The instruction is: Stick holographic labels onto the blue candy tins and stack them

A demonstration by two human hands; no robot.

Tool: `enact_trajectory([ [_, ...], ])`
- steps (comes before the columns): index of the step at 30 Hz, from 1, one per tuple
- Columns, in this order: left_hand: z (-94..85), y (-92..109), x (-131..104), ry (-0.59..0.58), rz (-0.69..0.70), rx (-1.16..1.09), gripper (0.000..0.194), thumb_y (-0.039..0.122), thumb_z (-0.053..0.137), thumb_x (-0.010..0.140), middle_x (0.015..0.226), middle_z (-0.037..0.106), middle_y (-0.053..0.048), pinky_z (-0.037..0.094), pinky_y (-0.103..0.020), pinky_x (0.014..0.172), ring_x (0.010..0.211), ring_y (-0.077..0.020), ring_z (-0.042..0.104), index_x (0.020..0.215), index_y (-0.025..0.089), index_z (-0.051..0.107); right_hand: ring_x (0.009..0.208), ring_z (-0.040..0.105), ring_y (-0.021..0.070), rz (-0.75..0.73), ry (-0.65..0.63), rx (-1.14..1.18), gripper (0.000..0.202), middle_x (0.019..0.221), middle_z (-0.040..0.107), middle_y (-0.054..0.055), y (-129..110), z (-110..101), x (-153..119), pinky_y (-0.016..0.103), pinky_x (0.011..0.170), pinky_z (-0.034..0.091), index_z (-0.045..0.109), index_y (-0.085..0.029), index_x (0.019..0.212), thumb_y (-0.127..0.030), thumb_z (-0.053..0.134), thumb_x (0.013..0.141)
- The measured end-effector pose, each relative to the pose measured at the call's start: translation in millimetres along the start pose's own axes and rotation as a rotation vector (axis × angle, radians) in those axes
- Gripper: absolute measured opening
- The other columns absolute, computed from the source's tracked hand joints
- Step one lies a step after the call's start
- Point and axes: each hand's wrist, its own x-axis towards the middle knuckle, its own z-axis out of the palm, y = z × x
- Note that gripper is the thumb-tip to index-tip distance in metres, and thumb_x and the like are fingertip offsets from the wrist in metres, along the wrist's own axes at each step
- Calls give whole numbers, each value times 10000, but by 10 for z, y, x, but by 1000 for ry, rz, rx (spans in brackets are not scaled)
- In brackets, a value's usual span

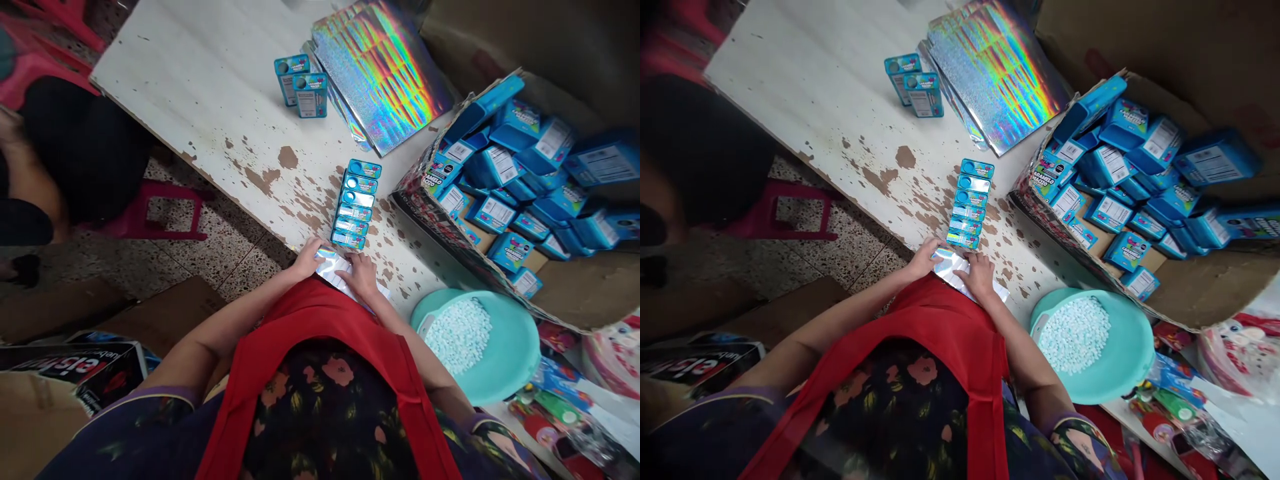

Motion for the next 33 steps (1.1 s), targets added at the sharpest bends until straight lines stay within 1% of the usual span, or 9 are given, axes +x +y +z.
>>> enact_trajectory([
  [4, 231, 16, -182, 125, -66, -91, 379, 50, 528, 739, 1149, 540, -81, 463, -354, 1002, 1124, -195, 534, 1098, 164, 574, 1023, 573, 272, -55, -32, 102, 328, 1089, 653, 114, 147, -94, 21, 379, 870, 428, 670, -192, 1110, -394, 620, 857],
  [6, 298, 60, -254, 133, -66, -57, 366, 67, 512, 780, 1154, 546, -88, 453, -366, 1017, 1137, -201, 528, 1126, 167, 579, 966, 606, 238, -83, -64, 152, 226, 1020, 689, 92, 199, -139, 6, 341, 848, 442, 700, -196, 1034, -318, 577, 889],
  [8, 312, 108, -286, 106, -18, 27, 359, 104, 505, 831, 1210, 530, -99, 428, -382, 1048, 1175, -210, 509, 1171, 185, 588, 932, 620, 225, -109, -80, 169, 210, 976, 707, 79, 222, -174, -20, 327, 821, 451, 713, -206, 984, -292, 535, 913],
  [11, 249, 169, -237, 33, 111, 190, 323, 215, 533, 887, 1298, 515, -103, 389, -408, 1079, 1230, -234, 467, 1200, 213, 616, 906, 620, 216, -156, -84, 169, 229, 940, 708, 74, 211, -204, -44, 321, 805, 456, 717, -217, 956, -294, 503, 930],
  [15, 112, 218, -70, -166, 229, 261, 224, 287, 527, 911, 1083, 668, -69, 420, -382, 1003, 1067, -216, 558, 1039, 209, 694, 898, 617, 209, -185, -93, 169, 223, 922, 699, 70, 190, -218, -7, 316, 810, 461, 714, -219, 940, -277, 499, 928],
  [19, 21, 231, 61, -296, 259, 259, 236, 286, 481, 922, 1016, 698, -43, 429, -319, 948, 1002, -185, 591, 935, 211, 704, 911, 625, 204, -162, -103, 254, 209, 961, 703, 59, 200, -200, 33, 320, 832, 474, 703, -218, 978, -259, 507, 920],
  [22, -2, 234, 148, -356, 195, 327, 288, 289, 439, 920, 928, 702, -51, 444, -301, 864, 916, -190, 605, 845, 188, 698, 971, 603, 223, -179, -36, 227, 242, 1019, 681, 82, 178, -155, 1, 348, 883, 471, 692, -212, 1063, -279, 503, 927],
  [26, 12, 255, 251, -419, 90, 340, 295, 268, 437, 887, 802, 692, -48, 445, -261, 722, 771, -178, 603, 769, 165, 687, 1016, 551, 263, -220, 30, 48, 332, 1076, 642, 119, 90, -90, -90, 392, 896, 452, 670, -216, 1174, -357, 470, 951],
  [33, 85, 361, 268, -364, -57, 407, 244, 206, 475, 842, 858, 717, -71, 446, -253, 700, 809, -188, 626, 795, 149, 708, 1102, 489, 281, -343, -23, -174, 421, 1309, 579, 130, 56, -82, -207, 416, 878, 386, 521, -190, 1368, -277, 370, 985],
])
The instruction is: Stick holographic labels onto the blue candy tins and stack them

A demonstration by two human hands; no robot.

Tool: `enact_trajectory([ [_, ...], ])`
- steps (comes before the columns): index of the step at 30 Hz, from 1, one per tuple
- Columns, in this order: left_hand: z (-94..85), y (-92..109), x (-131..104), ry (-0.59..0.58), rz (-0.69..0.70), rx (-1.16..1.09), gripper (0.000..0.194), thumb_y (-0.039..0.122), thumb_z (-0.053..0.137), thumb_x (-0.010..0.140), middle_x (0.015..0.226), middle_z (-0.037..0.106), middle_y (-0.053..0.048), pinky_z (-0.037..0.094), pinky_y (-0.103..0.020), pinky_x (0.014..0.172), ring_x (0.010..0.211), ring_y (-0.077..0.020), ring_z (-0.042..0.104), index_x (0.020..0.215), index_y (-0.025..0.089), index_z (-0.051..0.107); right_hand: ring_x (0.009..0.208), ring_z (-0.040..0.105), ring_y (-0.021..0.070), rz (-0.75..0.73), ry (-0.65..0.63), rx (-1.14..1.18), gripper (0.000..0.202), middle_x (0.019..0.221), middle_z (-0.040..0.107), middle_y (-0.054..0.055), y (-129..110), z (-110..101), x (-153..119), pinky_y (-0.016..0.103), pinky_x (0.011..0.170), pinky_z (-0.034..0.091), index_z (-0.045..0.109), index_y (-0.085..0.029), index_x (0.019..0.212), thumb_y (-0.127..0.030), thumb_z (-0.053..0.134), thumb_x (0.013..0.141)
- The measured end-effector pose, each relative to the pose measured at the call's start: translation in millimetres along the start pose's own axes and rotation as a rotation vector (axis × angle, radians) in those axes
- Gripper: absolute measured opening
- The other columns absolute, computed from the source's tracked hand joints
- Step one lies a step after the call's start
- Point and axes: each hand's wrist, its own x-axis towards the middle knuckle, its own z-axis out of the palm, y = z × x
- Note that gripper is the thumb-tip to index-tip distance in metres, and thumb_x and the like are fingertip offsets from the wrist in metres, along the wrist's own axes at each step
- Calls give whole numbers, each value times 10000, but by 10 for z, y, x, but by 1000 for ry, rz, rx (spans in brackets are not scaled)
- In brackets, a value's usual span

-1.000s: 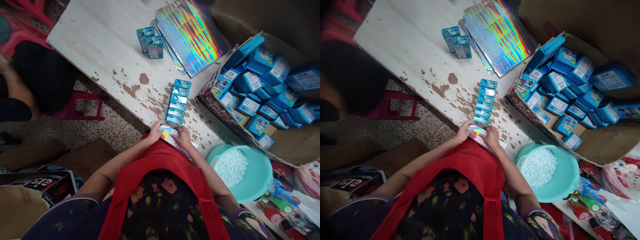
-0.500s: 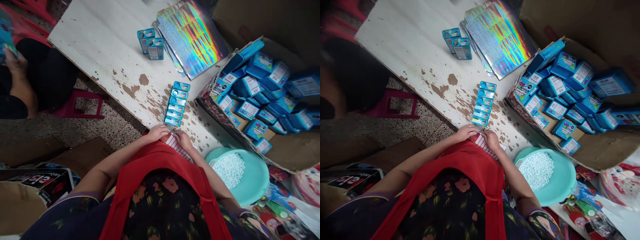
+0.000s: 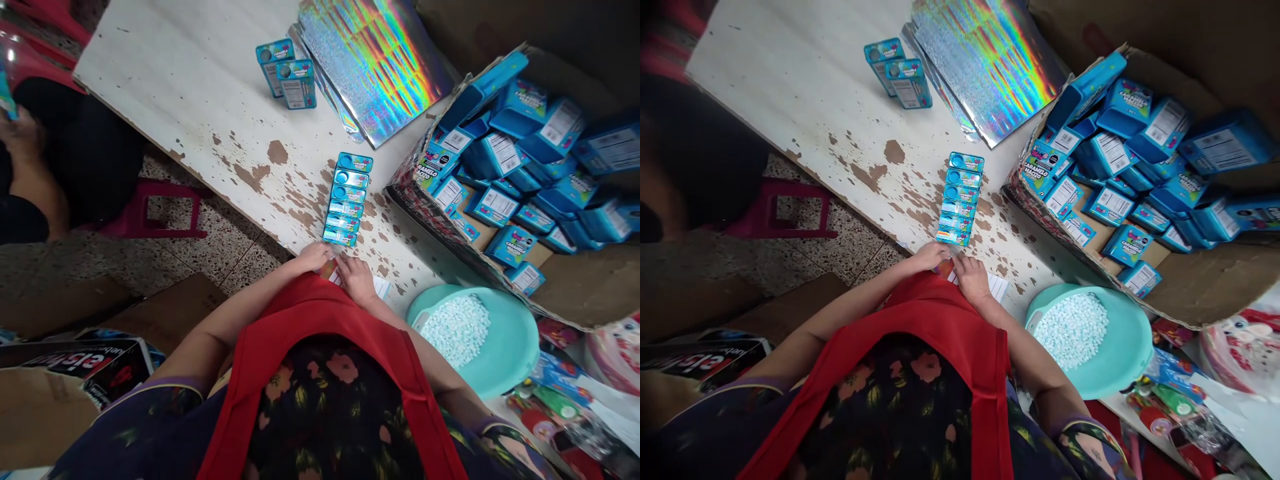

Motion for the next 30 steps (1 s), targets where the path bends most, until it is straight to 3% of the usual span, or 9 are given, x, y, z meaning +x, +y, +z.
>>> enact_trajectory([
  [6, -43, 71, -28, -52, -63, 47, 263, 165, 478, 839, 945, 729, -70, 459, -237, 753, 877, -182, 638, 886, 144, 736, 1073, 488, 268, 54, 109, -82, 437, 1302, 571, 137, -18, 39, -12, 392, 856, 359, 495, -186, 1384, -330, 394, 985],
  [10, -20, 71, -45, -34, -77, 19, 300, 184, 460, 862, 976, 731, -67, 462, -236, 764, 912, -184, 642, 940, 147, 748, 1024, 493, 269, 87, 30, -92, 432, 1198, 604, 141, -47, 97, 6, 374, 812, 374, 524, -176, 1356, -345, 430, 969],
  [18, 17, 156, -19, 2, -203, -2, 319, 245, 463, 874, 948, 736, -81, 463, -240, 735, 882, -188, 647, 930, 161, 766, 1076, 479, 291, -17, -22, -138, 459, 1256, 566, 188, -57, 114, -12, 416, 857, 396, 446, -122, 1408, -242, 387, 969],
  [21, 6, 183, -18, 8, -226, -3, 316, 244, 469, 867, 963, 734, -86, 463, -242, 729, 897, -197, 650, 940, 165, 766, 1052, 498, 281, -22, 41, -63, 409, 1263, 568, 163, -29, 150, -26, 413, 855, 415, 529, -174, 1347, -252, 419, 961],
  [26, 26, 173, -3, 14, -243, 0, 323, 271, 474, 864, 984, 729, -83, 460, -240, 715, 910, -207, 654, 979, 173, 759, 1031, 501, 236, -56, 256, 141, 280, 1241, 556, 120, 18, 180, -41, 371, 876, 439, 669, -225, 1144, -293, 480, 948],
  [30, 32, 141, 18, 18, -209, 27, 327, 257, 465, 855, 1002, 723, -99, 459, -249, 722, 928, -217, 648, 955, 154, 758, 931, 486, 225, -64, 326, 122, 261, 1068, 603, 105, 17, 151, 34, 352, 794, 432, 711, -234, 1041, -323, 482, 952],
])
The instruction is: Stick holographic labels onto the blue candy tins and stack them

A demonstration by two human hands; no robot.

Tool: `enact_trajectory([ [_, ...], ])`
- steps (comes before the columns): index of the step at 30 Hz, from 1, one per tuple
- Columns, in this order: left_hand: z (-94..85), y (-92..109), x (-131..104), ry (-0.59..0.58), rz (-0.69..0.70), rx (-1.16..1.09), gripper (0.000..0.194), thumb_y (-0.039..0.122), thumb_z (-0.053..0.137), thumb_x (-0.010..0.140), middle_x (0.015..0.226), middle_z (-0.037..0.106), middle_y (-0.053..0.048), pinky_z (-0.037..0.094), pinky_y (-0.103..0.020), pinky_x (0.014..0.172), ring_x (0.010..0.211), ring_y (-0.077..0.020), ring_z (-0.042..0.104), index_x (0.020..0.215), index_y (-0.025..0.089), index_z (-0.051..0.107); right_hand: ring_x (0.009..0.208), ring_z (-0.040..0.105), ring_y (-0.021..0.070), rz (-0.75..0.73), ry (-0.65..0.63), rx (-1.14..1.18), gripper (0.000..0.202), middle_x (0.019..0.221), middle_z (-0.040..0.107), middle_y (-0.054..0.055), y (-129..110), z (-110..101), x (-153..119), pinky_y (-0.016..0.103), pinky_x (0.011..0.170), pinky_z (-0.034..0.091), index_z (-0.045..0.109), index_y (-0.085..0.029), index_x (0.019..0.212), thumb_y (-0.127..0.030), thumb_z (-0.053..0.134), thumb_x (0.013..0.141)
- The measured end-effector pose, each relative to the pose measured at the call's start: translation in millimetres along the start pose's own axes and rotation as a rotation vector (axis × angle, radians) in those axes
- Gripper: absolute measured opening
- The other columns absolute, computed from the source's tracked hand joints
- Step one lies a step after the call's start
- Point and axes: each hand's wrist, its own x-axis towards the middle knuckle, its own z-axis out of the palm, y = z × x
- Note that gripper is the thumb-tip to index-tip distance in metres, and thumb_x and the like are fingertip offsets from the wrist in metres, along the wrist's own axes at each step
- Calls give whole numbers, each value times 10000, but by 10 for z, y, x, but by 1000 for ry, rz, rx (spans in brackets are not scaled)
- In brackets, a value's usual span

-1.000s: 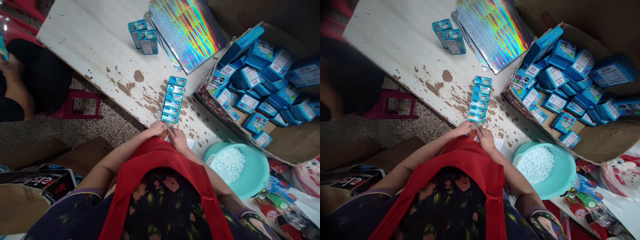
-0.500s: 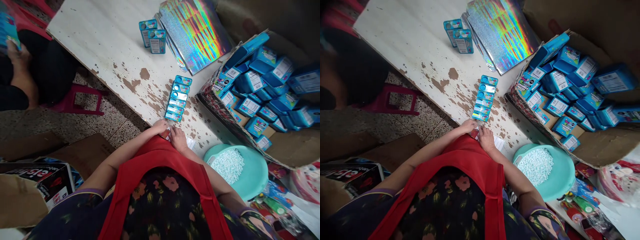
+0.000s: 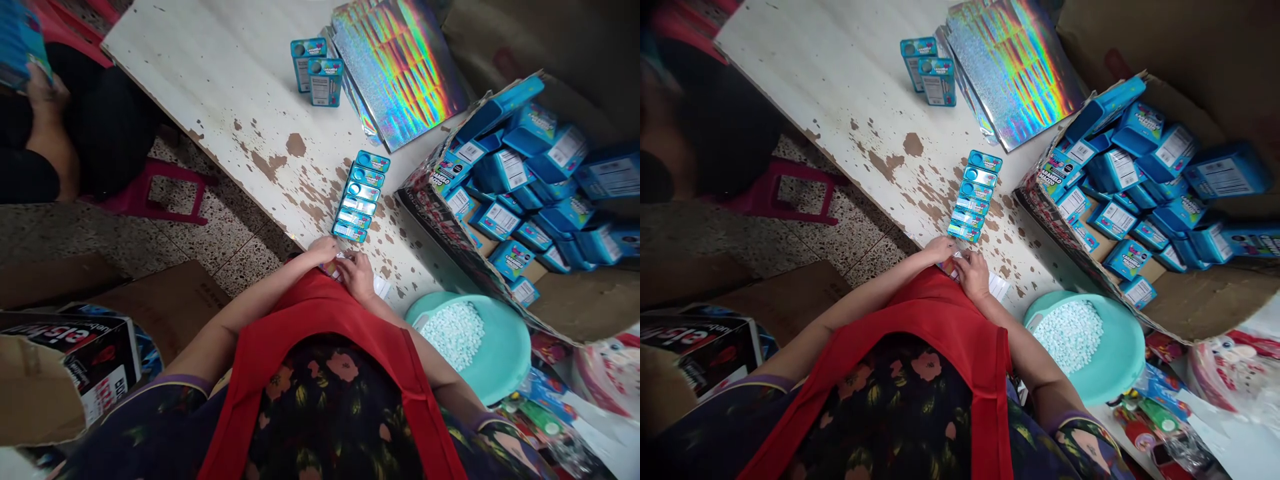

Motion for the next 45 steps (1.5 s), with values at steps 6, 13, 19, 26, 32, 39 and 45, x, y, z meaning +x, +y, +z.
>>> enact_trajectory([
  [6, -32, -59, 26, -13, 88, 4, 306, 237, 467, 855, 932, 724, -81, 435, -234, 722, 869, -182, 631, 841, 151, 760, 823, 476, 216, -125, -121, -90, 225, 821, 624, 80, -52, 62, 152, 349, 721, 361, 724, -218, 933, -271, 505, 938],
  [13, -91, -62, 41, 13, 101, -38, 275, 247, 488, 838, 839, 707, -64, 414, -235, 661, 784, -178, 603, 786, 136, 734, 787, 597, 153, -164, -157, 628, 204, 842, 680, 33, -327, -276, 207, 302, 738, 461, 718, -243, 873, -343, 549, 926],
  [19, -207, -143, -452, 272, 308, -680, 441, 445, 394, 917, 941, 695, -88, 461, -282, 855, 931, -188, 612, 905, 129, 702, 726, 594, 139, 327, 179, 998, 149, 773, 670, -3, -521, -850, 363, 307, 734, 488, 711, -226, 812, -362, 746, 762],
  [26, -358, 62, -723, 79, 261, -1028, 306, 430, 613, 773, 710, 632, -20, 485, -237, 646, 644, -115, 578, 859, 136, 616, 718, 609, 135, 536, 399, 1129, 280, 747, 664, -15, -477, -767, 574, 302, 729, 507, 656, -205, 888, -365, 771, 690],
  [32, -803, 165, -604, 193, 274, -706, 242, 364, 540, 800, 639, 582, 12, 447, -207, 602, 600, -99, 543, 784, 140, 631, 714, 604, 113, 584, 483, 1201, 460, 736, 639, -42, -356, -718, 784, 283, 751, 501, 585, -194, 1065, -344, 769, 672],
  [39, -1240, 224, -484, 233, 306, -399, 226, 319, 530, 806, 651, 604, 12, 375, -202, 605, 625, -100, 520, 795, 148, 676, 627, 584, 102, 623, 393, 1257, 533, 746, 639, -48, -218, -771, 1018, 266, 639, 510, 560, -201, 1059, -385, 799, 620],
  [45, -1479, 291, -465, 257, 285, -250, 210, 270, 515, 807, 651, 596, 17, 312, -204, 582, 615, -99, 482, 812, 157, 692, 581, 590, 118, 597, 213, 1096, 565, 836, 661, 24, -80, -992, 1100, 266, 532, 508, 611, -170, 1071, -612, 651, 721],
])
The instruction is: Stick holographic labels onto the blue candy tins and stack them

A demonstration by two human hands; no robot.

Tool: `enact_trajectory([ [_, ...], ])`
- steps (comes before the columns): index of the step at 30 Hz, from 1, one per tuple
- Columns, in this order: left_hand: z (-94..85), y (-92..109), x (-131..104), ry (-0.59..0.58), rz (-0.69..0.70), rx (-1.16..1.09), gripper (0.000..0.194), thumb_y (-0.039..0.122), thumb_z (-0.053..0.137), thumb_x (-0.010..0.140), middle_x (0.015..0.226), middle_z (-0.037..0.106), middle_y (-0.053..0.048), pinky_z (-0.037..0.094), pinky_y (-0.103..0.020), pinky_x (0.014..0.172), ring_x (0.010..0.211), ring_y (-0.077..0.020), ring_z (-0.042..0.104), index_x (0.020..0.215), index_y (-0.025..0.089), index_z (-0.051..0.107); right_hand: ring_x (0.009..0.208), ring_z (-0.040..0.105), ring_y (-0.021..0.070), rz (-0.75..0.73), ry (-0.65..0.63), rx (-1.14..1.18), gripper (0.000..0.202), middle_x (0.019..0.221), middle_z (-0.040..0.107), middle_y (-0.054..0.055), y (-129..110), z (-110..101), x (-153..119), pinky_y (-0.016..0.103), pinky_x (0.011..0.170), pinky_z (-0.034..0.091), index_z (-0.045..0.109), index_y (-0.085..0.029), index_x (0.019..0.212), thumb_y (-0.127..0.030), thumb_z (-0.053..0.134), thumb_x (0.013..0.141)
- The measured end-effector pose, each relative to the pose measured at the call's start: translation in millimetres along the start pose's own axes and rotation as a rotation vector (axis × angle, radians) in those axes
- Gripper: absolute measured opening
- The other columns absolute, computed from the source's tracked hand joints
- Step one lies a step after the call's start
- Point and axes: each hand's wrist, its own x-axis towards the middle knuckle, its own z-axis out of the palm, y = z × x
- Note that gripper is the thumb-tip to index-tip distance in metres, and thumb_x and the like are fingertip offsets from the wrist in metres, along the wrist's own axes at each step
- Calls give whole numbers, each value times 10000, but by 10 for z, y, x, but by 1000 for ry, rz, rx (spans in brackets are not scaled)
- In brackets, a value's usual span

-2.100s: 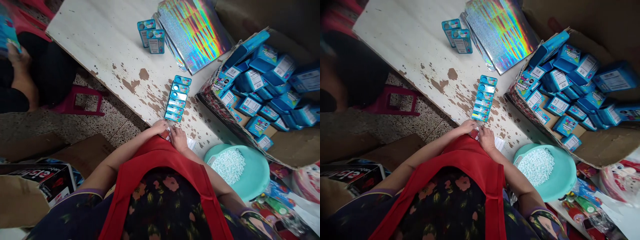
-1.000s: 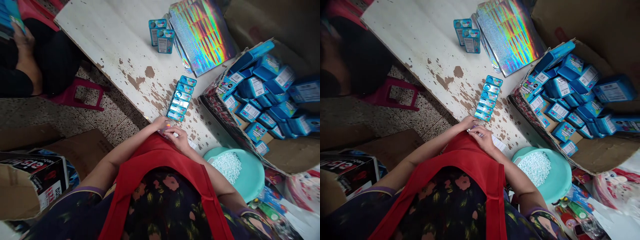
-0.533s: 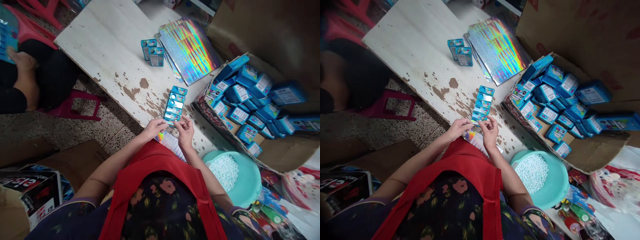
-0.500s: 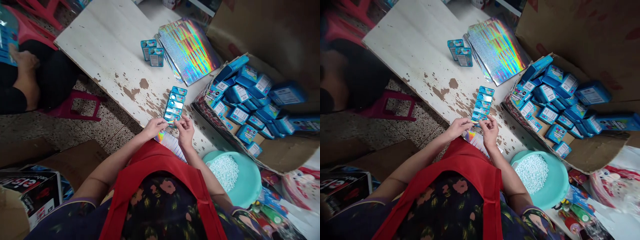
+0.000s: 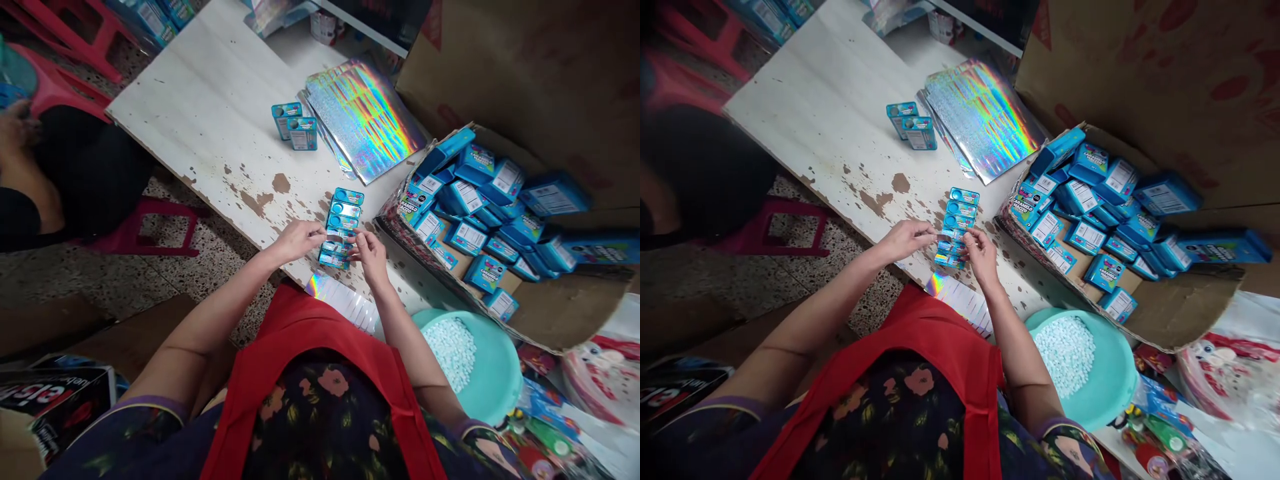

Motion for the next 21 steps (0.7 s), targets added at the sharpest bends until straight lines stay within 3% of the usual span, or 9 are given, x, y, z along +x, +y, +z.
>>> enact_trajectory([
  [4, -39, 40, 58, -34, -18, 102, 207, 255, 520, 802, 637, 590, 13, 315, -214, 597, 614, -109, 493, 837, 159, 700, 558, 570, 104, -11, -143, -101, 619, 923, 635, 28, -78, 14, 6, 247, 494, 473, 626, -185, 1096, -599, 716, 645],
  [6, -43, 44, 94, -47, -32, 138, 220, 267, 523, 801, 652, 606, 5, 323, -217, 605, 628, -118, 511, 857, 160, 707, 531, 505, 81, -96, -84, -223, 500, 853, 628, 8, -72, 54, 28, 225, 492, 421, 662, -177, 961, -559, 734, 646],
  [10, -50, -25, 216, -75, -11, 120, 272, 280, 484, 803, 732, 654, -7, 361, -219, 631, 678, -134, 553, 890, 165, 715, 542, 448, 97, -187, 32, -445, 339, 634, 584, -20, -20, 106, 136, 225, 532, 354, 649, -174, 704, -508, 639, 764],
  [15, -51, -222, 494, -23, 62, 34, 359, 240, 454, 777, 678, 601, 18, 381, -230, 627, 636, -142, 522, 1091, 166, 611, 590, 510, 129, -205, 136, -650, 302, 649, 633, -8, -31, 165, 321, 247, 598, 344, 649, -190, 695, -445, 555, 828],
  [21, 89, -446, 745, -6, 149, -54, 168, 201, 431, 787, 668, 503, 34, 386, -237, 619, 628, -133, 478, 937, 188, 505, 635, 550, 155, -211, 247, -895, 221, 710, 651, 26, -41, 277, 445, 261, 593, 324, 620, -199, 701, -345, 514, 830],
])
